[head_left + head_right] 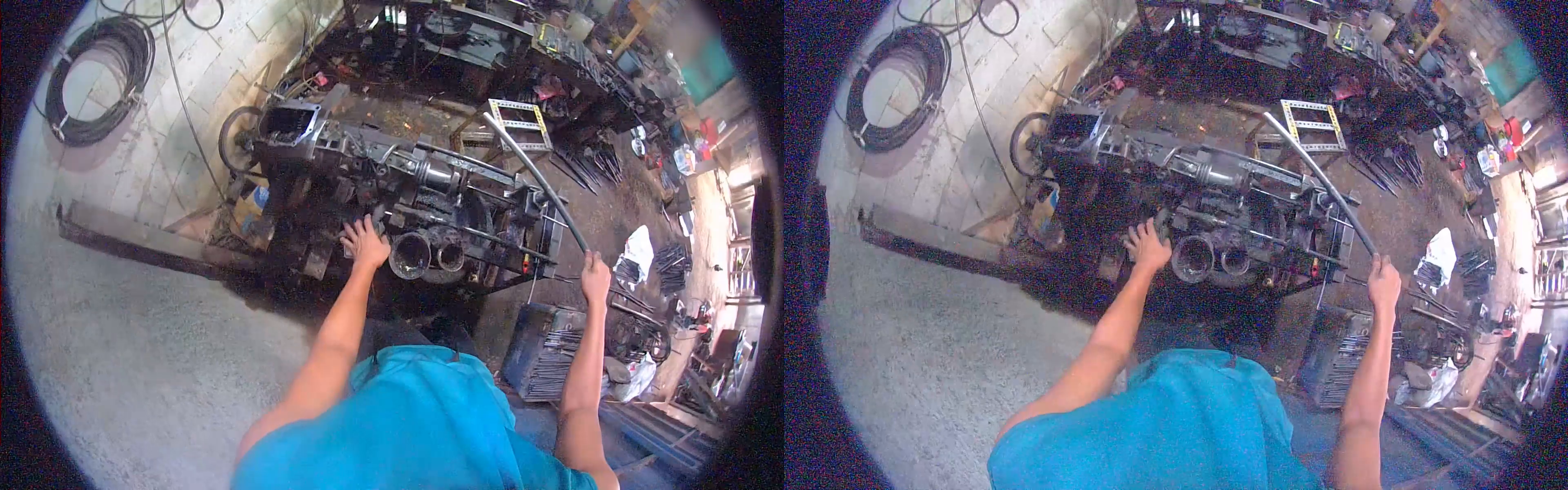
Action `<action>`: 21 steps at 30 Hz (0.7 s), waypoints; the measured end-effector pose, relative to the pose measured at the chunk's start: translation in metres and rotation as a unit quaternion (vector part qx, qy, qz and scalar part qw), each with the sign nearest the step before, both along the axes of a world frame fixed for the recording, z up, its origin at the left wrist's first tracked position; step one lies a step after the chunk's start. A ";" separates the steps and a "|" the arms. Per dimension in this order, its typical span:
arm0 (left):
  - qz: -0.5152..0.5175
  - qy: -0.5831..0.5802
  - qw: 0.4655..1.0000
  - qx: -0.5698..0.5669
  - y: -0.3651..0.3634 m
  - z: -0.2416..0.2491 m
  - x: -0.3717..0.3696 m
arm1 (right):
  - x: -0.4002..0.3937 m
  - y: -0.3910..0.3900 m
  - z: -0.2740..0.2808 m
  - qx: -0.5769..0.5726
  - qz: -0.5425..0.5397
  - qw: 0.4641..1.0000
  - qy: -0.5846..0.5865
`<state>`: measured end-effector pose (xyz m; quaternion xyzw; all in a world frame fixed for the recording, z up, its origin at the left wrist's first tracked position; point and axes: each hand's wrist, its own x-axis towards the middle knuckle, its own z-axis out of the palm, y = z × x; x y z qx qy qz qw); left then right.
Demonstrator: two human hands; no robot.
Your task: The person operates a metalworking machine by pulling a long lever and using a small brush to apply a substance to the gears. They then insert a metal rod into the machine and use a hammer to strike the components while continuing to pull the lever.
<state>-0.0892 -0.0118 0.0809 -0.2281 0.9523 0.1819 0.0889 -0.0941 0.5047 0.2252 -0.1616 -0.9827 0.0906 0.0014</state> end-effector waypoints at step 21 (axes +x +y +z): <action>-0.006 -0.154 0.987 0.051 -0.004 -0.043 0.002 | -0.002 -0.019 0.009 0.059 -0.107 0.991 0.057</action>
